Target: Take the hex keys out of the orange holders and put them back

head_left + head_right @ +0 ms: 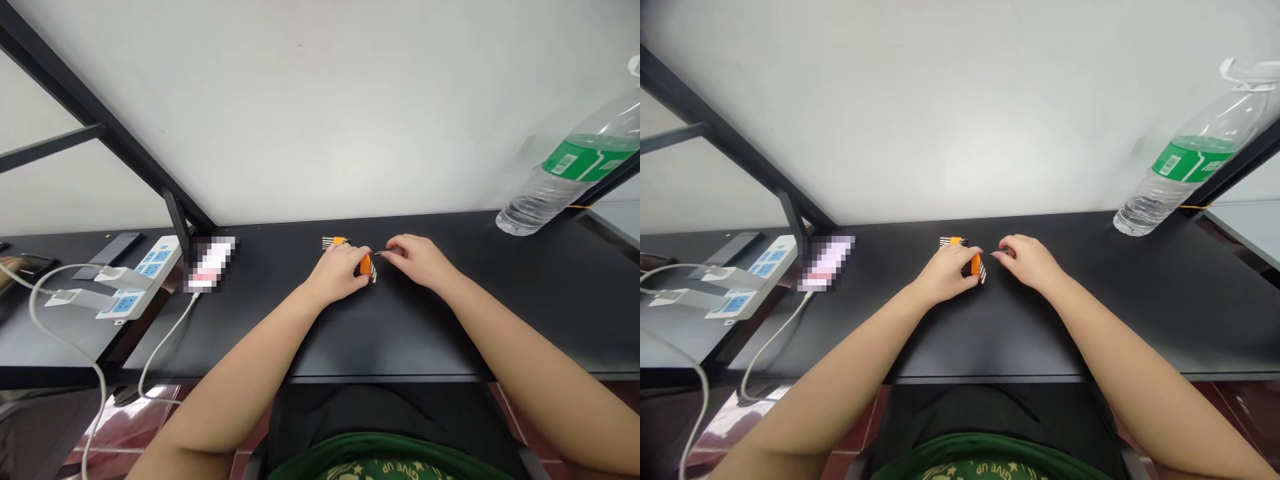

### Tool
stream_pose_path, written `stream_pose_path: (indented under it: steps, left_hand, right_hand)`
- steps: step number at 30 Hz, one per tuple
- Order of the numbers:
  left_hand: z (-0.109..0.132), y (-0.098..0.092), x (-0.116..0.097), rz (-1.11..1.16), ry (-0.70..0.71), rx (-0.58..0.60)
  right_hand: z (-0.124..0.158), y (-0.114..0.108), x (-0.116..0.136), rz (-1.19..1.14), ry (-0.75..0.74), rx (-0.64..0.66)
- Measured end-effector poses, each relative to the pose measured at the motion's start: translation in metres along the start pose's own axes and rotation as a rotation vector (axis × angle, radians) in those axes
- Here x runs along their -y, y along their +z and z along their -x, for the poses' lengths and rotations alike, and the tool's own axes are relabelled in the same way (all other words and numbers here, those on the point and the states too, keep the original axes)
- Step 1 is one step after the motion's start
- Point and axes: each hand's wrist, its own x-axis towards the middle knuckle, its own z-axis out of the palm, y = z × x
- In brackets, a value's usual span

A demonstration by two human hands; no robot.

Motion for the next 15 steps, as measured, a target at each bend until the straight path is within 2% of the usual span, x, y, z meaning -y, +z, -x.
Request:
stream_pose_path:
  steps: [3, 6, 15]
  left_hand:
    - [0.0, -0.001, 0.003, 0.005, -0.023, -0.004]
    - [0.0, -0.001, 0.004, 0.021, -0.03, -0.003]
    - [0.0, 0.0, 0.005, 0.021, -0.027, 0.012]
  right_hand:
    - [-0.003, -0.003, -0.019, 0.184, -0.003, 0.074]
    - [-0.004, -0.001, -0.027, 0.207, -0.026, 0.134]
    - [-0.004, 0.005, -0.017, 0.25, 0.008, 0.122]
